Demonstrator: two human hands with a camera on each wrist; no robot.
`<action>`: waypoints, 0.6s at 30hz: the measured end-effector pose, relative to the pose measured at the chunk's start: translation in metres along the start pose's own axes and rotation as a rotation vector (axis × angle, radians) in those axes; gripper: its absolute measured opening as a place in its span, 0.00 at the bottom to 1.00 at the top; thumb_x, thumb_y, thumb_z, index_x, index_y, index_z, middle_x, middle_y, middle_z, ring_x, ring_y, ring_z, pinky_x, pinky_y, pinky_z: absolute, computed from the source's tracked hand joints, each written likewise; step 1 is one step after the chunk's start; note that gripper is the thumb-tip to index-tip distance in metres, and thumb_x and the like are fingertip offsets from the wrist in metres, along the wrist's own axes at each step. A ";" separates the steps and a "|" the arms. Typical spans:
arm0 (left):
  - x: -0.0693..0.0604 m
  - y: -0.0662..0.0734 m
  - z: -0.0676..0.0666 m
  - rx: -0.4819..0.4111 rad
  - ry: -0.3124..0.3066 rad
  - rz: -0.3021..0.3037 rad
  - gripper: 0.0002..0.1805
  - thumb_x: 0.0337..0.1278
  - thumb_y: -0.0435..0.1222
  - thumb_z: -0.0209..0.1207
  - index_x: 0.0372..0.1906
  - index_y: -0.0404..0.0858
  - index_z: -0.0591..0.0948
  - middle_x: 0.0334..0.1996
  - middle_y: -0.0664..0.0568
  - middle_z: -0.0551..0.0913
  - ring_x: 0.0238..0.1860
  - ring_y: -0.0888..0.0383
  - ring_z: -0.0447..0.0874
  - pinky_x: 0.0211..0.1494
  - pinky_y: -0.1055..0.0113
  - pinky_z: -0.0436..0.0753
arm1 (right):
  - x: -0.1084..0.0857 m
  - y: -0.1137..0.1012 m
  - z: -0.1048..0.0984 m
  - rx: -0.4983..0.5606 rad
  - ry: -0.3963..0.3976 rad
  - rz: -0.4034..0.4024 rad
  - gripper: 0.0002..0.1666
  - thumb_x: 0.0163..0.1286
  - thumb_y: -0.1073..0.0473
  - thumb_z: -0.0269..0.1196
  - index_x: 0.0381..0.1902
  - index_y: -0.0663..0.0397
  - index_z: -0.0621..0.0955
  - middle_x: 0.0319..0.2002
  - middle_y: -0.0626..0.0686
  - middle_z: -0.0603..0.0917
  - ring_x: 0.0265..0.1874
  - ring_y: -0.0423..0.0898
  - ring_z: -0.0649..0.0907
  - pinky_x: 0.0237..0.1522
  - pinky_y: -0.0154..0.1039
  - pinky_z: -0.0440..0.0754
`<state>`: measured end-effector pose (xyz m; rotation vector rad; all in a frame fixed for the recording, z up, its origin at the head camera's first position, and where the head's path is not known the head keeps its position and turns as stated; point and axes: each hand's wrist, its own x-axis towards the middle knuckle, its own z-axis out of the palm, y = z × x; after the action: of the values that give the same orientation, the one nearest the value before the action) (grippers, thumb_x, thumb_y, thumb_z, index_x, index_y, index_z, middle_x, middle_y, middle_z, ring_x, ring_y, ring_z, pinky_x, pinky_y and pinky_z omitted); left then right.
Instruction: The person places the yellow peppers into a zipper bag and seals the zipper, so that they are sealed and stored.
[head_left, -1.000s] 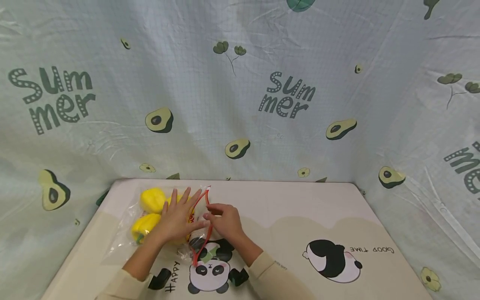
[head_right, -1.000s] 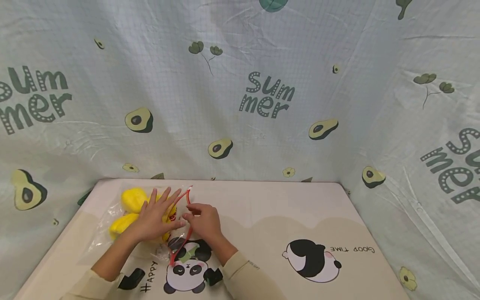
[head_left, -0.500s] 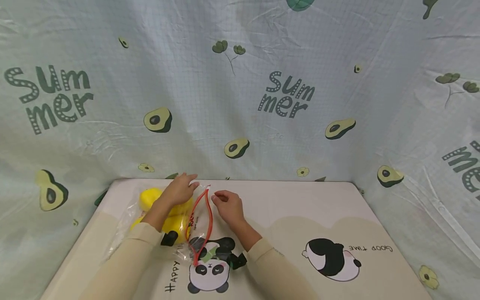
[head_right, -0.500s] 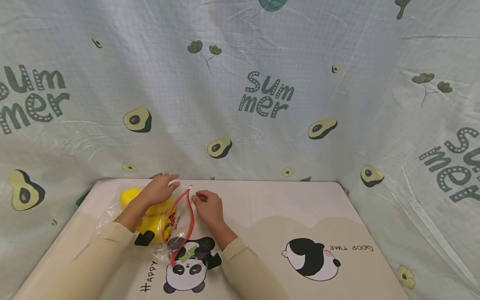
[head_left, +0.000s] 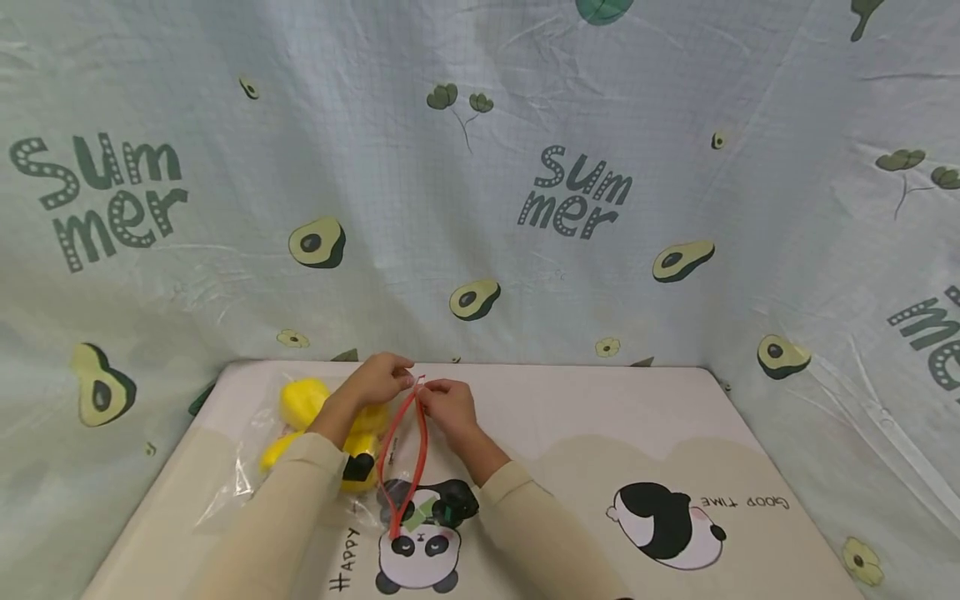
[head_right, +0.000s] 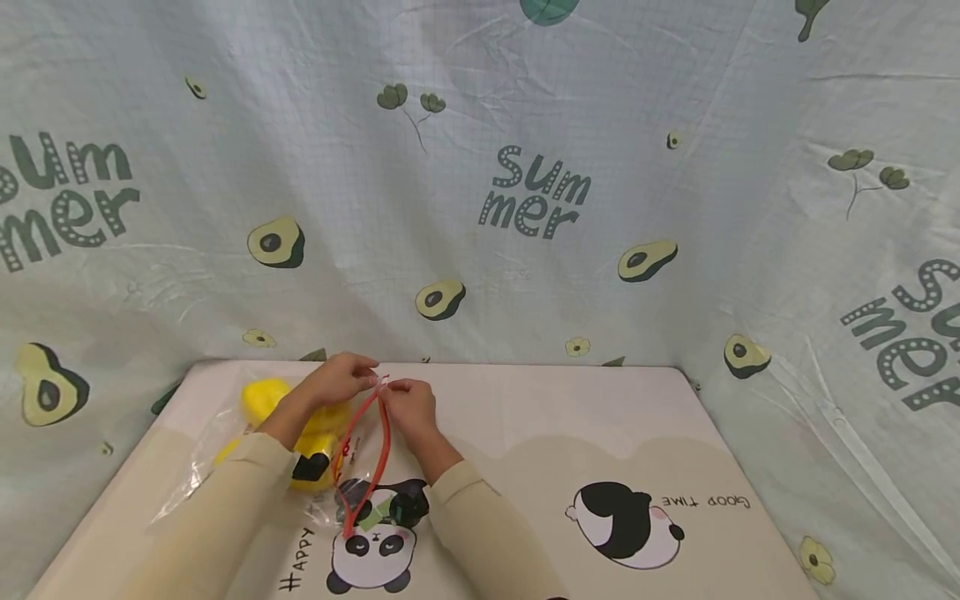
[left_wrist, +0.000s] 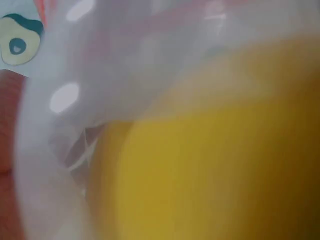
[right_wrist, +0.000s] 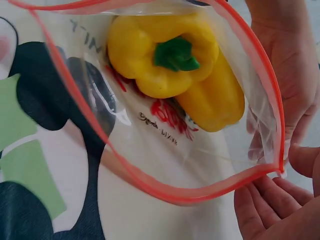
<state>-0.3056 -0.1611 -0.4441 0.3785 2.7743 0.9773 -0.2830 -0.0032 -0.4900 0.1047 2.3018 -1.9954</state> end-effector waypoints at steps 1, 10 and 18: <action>0.000 -0.002 0.000 -0.026 0.003 -0.004 0.22 0.76 0.33 0.56 0.67 0.25 0.77 0.56 0.33 0.86 0.57 0.39 0.85 0.68 0.44 0.83 | 0.001 0.000 0.001 0.014 -0.001 0.014 0.15 0.71 0.60 0.68 0.48 0.67 0.87 0.39 0.58 0.90 0.35 0.41 0.88 0.45 0.39 0.91; 0.005 -0.013 0.006 -0.173 0.096 -0.025 0.14 0.74 0.32 0.58 0.55 0.29 0.86 0.53 0.36 0.88 0.51 0.44 0.85 0.64 0.48 0.85 | 0.008 -0.003 0.000 0.027 -0.011 0.061 0.12 0.69 0.64 0.68 0.47 0.66 0.88 0.42 0.59 0.89 0.32 0.43 0.88 0.44 0.41 0.92; 0.008 -0.010 0.010 -0.212 0.121 -0.077 0.12 0.74 0.35 0.60 0.49 0.31 0.88 0.46 0.40 0.89 0.45 0.47 0.82 0.60 0.52 0.85 | 0.013 -0.005 0.000 0.004 0.029 0.039 0.10 0.67 0.66 0.66 0.44 0.66 0.88 0.41 0.59 0.89 0.29 0.43 0.87 0.40 0.40 0.92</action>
<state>-0.3123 -0.1602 -0.4587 0.1851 2.7285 1.2991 -0.2969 -0.0042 -0.4862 0.1787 2.2955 -1.9929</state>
